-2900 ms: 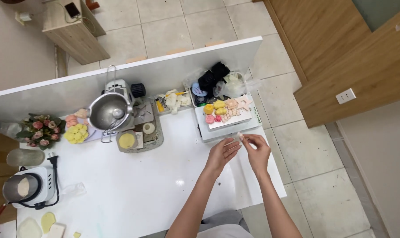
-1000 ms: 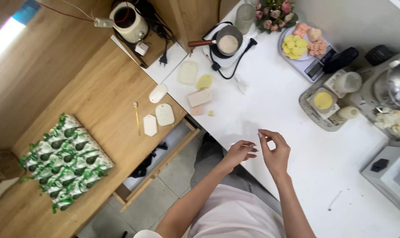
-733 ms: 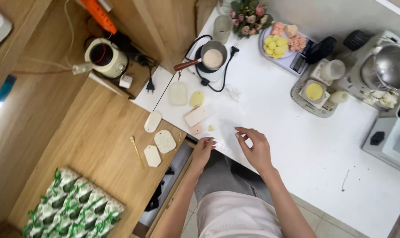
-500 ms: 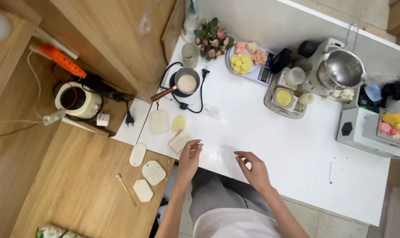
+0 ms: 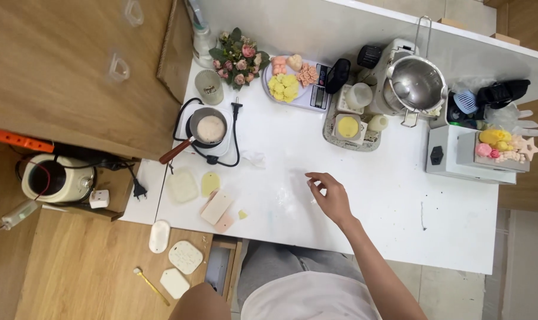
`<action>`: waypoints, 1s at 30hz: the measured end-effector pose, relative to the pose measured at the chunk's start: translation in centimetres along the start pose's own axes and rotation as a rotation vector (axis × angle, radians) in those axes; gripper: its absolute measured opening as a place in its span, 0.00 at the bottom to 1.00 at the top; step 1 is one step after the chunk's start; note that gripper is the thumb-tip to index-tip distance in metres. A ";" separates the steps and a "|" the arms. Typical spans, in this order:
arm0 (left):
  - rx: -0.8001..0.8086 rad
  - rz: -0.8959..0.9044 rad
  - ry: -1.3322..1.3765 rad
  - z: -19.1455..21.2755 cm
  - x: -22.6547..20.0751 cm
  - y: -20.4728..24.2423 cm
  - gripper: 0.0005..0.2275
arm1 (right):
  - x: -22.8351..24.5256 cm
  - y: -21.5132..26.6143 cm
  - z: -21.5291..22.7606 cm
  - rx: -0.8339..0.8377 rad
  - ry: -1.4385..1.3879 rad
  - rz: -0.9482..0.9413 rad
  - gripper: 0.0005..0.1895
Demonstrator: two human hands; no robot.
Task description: The person places small flower-shaped wax pieces onto a tray, picks up and repositions white oval wax bars on the table, stirs a pot of melting wax on a hot plate with a stick, and wipes the table surface with a tissue.
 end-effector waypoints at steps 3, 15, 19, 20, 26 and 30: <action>0.050 0.028 -0.021 -2.3 0.7 -2.9 0.12 | -0.9 -1.9 -0.2 0.036 -0.036 0.011 0.13; 0.248 0.137 -0.115 -12.5 5.8 -9.4 0.16 | -7.3 -1.9 2.3 -0.003 -0.193 -0.194 0.14; 0.474 0.289 -0.272 -19.1 11.8 -6.4 0.21 | -5.7 -6.0 3.9 -0.011 -0.225 -0.114 0.15; 0.667 0.391 -0.283 -20.9 13.1 -4.6 0.22 | -4.4 -7.7 4.6 -0.023 -0.247 -0.149 0.17; 0.897 0.547 -0.239 -26.9 15.5 3.6 0.27 | 2.4 -23.5 5.6 -0.221 -0.044 0.309 0.20; 1.168 0.622 -0.199 -30.8 16.2 9.7 0.30 | 1.5 -32.7 1.7 -0.368 0.289 0.450 0.24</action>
Point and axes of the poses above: each hand's wrist, its own y-axis away from the middle knuckle, its own z-axis out of the back of the hand, x = y × z, the point moved 8 cm from there along -y, towards the middle knuckle, and after that the axes turned 12 degrees about -y, right-handed, at the moved point
